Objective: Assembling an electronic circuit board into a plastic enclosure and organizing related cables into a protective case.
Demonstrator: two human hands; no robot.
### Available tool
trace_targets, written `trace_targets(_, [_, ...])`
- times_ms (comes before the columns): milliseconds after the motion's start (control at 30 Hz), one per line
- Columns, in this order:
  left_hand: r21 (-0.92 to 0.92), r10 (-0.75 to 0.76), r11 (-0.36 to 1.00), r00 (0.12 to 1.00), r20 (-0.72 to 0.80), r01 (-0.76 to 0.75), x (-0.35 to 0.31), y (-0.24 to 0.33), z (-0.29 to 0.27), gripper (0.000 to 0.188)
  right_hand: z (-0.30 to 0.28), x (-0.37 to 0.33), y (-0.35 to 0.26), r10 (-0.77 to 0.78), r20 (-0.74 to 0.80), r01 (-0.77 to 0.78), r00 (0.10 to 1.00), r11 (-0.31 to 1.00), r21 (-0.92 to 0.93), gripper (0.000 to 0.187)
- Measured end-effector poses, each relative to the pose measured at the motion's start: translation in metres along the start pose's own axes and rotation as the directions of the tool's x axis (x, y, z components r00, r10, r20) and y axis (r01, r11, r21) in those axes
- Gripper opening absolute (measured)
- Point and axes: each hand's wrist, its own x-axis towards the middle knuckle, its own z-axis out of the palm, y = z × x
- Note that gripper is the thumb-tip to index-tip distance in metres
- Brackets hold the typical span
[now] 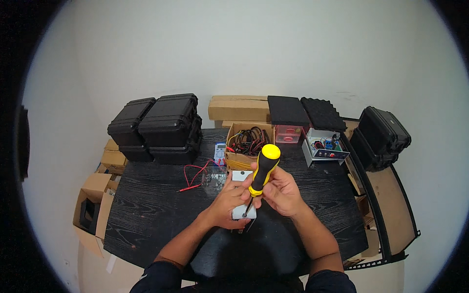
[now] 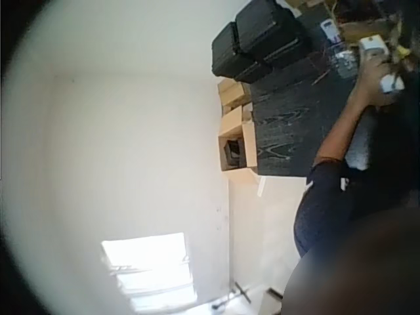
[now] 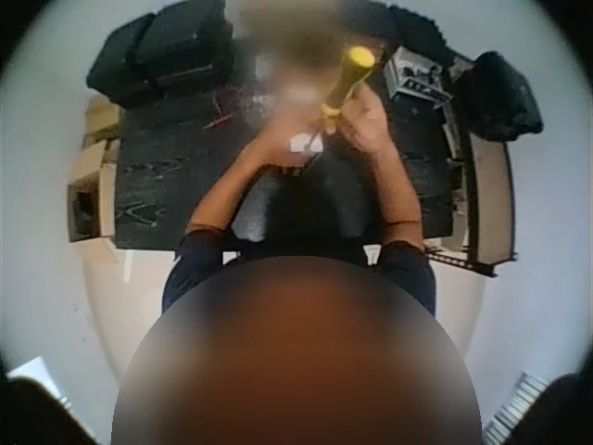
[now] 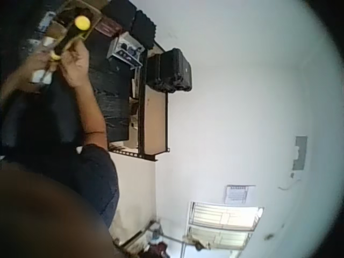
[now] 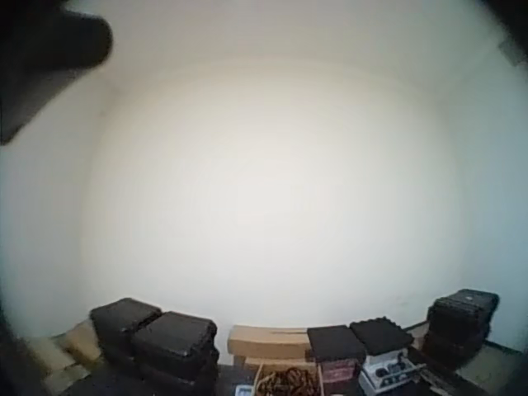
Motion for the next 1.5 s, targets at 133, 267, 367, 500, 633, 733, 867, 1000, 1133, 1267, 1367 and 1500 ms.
trace_targets(133, [-0.018,-0.001,1.000,1.000,0.019,0.001,0.001,-0.001,0.001,0.053,-0.017,-0.001,0.003,-0.055,0.131,0.073,0.990,0.987,-0.140,0.063])
trace_targets(267, [-0.027,-0.037,0.999,0.999,0.002,0.037,0.001,0.005,-0.001,0.051,-0.002,-0.003,-0.003,0.027,0.006,-0.027,1.000,0.999,0.027,0.062])
trace_targets(367, [-0.016,-0.019,1.000,1.000,-0.009,0.019,0.001,0.003,0.000,0.050,0.001,-0.001,-0.002,0.089,-0.107,-0.079,0.990,0.992,0.094,0.069])
trace_targets(500, [-0.003,-0.021,1.000,0.999,0.033,0.021,0.002,0.002,-0.001,0.048,-0.010,-0.001,0.002,-0.073,0.074,0.081,0.995,0.991,-0.106,0.062])
trace_targets(633, [-0.032,-0.004,0.999,1.000,0.001,0.004,0.002,0.002,0.000,0.047,0.001,-0.002,-0.005,-0.042,0.042,0.045,0.998,0.995,-0.087,0.057])
trace_targets(733, [-0.041,0.001,0.999,1.000,-0.019,-0.002,0.002,0.001,0.000,0.049,0.007,-0.002,-0.006,-0.022,0.001,0.022,1.000,0.999,-0.047,0.055])
trace_targets(867, [-0.012,-0.026,1.000,1.000,0.006,0.026,0.002,0.003,-0.001,0.051,0.008,-0.001,-0.006,0.023,-0.070,-0.021,0.997,0.999,0.034,0.060])
trace_targets(1000, [-0.028,-0.002,1.000,1.000,-0.003,0.002,0.001,0.002,0.001,0.053,-0.008,-0.001,0.002,-0.110,0.014,0.111,0.994,0.991,-0.069,0.064])
trace_targets(1133, [-0.018,-0.022,1.000,1.000,0.015,0.022,0.000,0.002,0.000,0.054,0.000,-0.001,-0.002,-0.105,-0.015,0.103,0.994,0.989,-0.109,0.058])
trace_targets(1267, [-0.011,-0.034,0.999,0.999,0.014,0.034,0.001,0.004,-0.002,0.056,0.002,0.002,-0.001,-0.108,-0.054,0.102,0.993,0.990,-0.093,0.063])
trace_targets(1367, [-0.018,-0.007,1.000,1.000,0.012,0.007,0.001,0.002,-0.001,0.057,-0.002,0.001,0.000,-0.141,-0.011,0.136,0.990,0.972,-0.193,0.066])
trace_targets(1500, [-0.003,0.009,1.000,1.000,0.009,-0.009,0.002,0.002,-0.001,0.056,-0.011,-0.002,0.002,-0.147,0.088,0.165,0.985,0.952,-0.259,0.067])
